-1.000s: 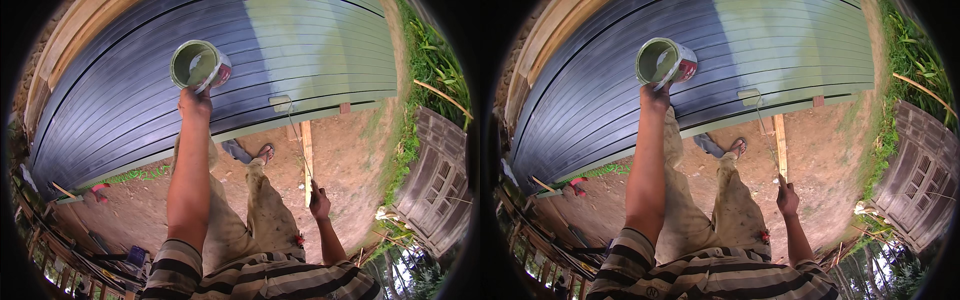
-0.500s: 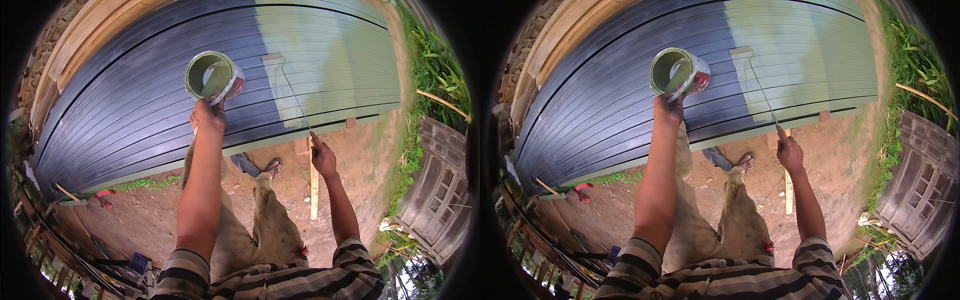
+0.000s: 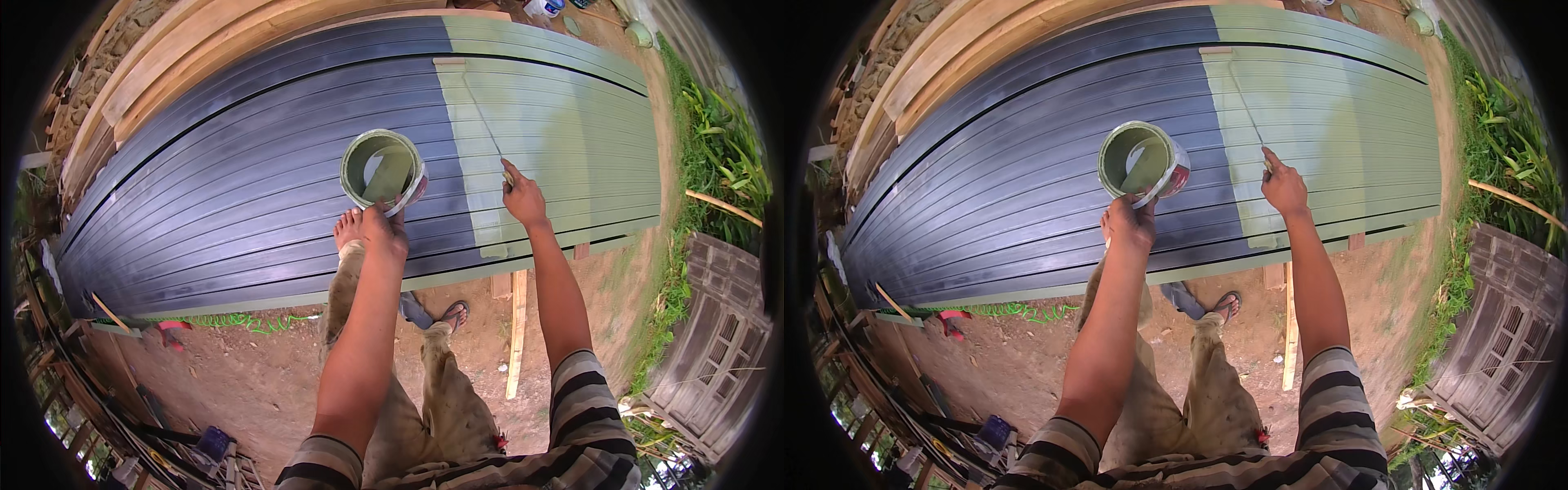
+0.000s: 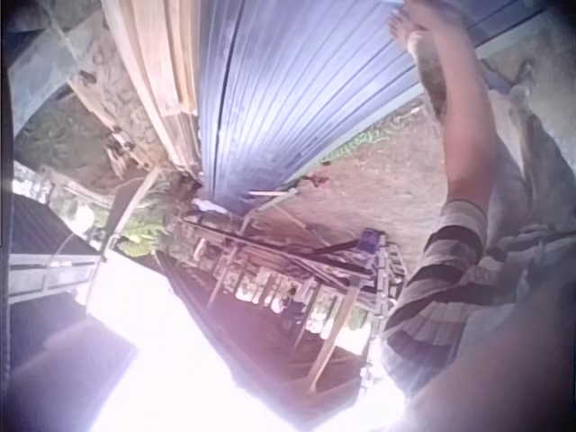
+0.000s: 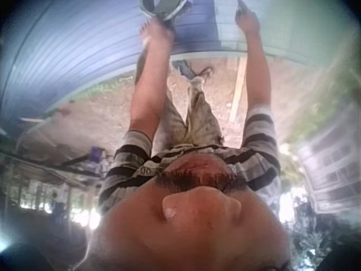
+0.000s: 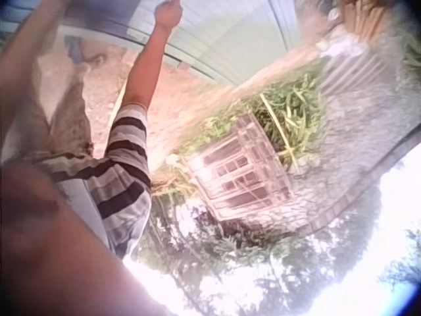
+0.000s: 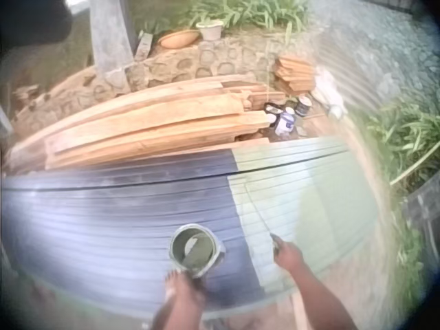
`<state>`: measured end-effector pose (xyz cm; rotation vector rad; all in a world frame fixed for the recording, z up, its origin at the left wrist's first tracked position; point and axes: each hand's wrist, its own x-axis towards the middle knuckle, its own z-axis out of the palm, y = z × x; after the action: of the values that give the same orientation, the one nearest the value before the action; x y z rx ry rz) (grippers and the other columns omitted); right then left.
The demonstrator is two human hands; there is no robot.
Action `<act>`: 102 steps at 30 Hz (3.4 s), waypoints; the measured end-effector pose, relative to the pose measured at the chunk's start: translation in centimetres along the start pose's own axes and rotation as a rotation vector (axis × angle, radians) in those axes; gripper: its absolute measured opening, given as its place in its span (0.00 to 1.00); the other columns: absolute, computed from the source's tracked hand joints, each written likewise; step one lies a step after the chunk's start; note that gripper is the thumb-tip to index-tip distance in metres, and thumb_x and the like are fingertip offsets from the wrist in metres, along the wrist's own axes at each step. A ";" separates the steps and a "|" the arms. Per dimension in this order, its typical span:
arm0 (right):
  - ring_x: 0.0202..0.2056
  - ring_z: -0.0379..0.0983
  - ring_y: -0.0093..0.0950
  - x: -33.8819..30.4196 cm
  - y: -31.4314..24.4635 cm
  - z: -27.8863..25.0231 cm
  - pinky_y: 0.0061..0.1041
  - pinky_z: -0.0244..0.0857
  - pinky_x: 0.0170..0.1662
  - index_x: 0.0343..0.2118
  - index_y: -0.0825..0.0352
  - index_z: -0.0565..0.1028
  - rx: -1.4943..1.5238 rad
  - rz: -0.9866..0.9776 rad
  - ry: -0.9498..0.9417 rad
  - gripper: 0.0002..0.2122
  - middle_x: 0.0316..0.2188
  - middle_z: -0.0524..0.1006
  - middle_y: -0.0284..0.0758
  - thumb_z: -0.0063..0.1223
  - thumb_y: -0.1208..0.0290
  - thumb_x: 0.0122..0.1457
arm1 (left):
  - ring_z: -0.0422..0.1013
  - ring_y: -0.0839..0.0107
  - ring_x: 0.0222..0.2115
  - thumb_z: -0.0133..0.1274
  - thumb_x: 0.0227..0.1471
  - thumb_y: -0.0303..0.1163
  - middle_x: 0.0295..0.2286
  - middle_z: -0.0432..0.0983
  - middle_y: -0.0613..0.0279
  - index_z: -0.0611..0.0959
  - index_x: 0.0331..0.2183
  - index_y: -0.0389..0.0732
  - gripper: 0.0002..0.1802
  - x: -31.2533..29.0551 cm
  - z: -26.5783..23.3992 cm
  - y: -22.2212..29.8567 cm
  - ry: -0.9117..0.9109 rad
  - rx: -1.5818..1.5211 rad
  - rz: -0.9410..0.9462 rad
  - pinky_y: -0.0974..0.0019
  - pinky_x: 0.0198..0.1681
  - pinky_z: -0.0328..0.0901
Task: The person paints a stack of corrugated metal sheets using a roller, while holding a paint can in the other hand.
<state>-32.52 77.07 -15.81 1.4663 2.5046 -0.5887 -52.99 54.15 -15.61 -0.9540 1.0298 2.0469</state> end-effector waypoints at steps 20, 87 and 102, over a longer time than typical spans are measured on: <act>0.30 0.76 0.51 -26.3 9.8 1.0 0.49 0.71 0.34 0.66 0.44 0.62 0.029 0.037 -0.164 0.32 0.29 0.76 0.47 0.52 0.73 0.59 | 0.73 0.55 0.47 0.44 0.49 0.15 0.49 0.70 0.47 0.70 0.50 0.28 0.23 1.9 2.1 1.7 0.003 -0.094 -0.035 0.53 0.55 0.73; 0.26 0.74 0.50 -53.8 23.7 -2.0 0.47 0.69 0.30 0.65 0.42 0.66 -0.002 0.243 -0.313 0.27 0.27 0.74 0.45 0.49 0.70 0.62 | 0.68 0.49 0.52 0.46 0.52 0.14 0.54 0.64 0.48 0.70 0.51 0.30 0.22 3.7 -6.4 -3.1 -0.078 0.109 -0.132 0.34 0.57 0.66; 0.32 0.77 0.52 -32.6 18.5 2.9 0.49 0.71 0.36 0.65 0.45 0.64 -0.014 0.044 -0.081 0.30 0.33 0.78 0.49 0.52 0.72 0.59 | 0.72 0.54 0.48 0.45 0.54 0.21 0.49 0.70 0.50 0.70 0.50 0.34 0.20 0.6 -9.0 -3.5 -0.069 0.138 0.012 0.49 0.55 0.72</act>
<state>-0.42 58.00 -11.64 1.4588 2.4040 -0.6090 -47.74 48.29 -21.24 -0.8026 1.1258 1.9767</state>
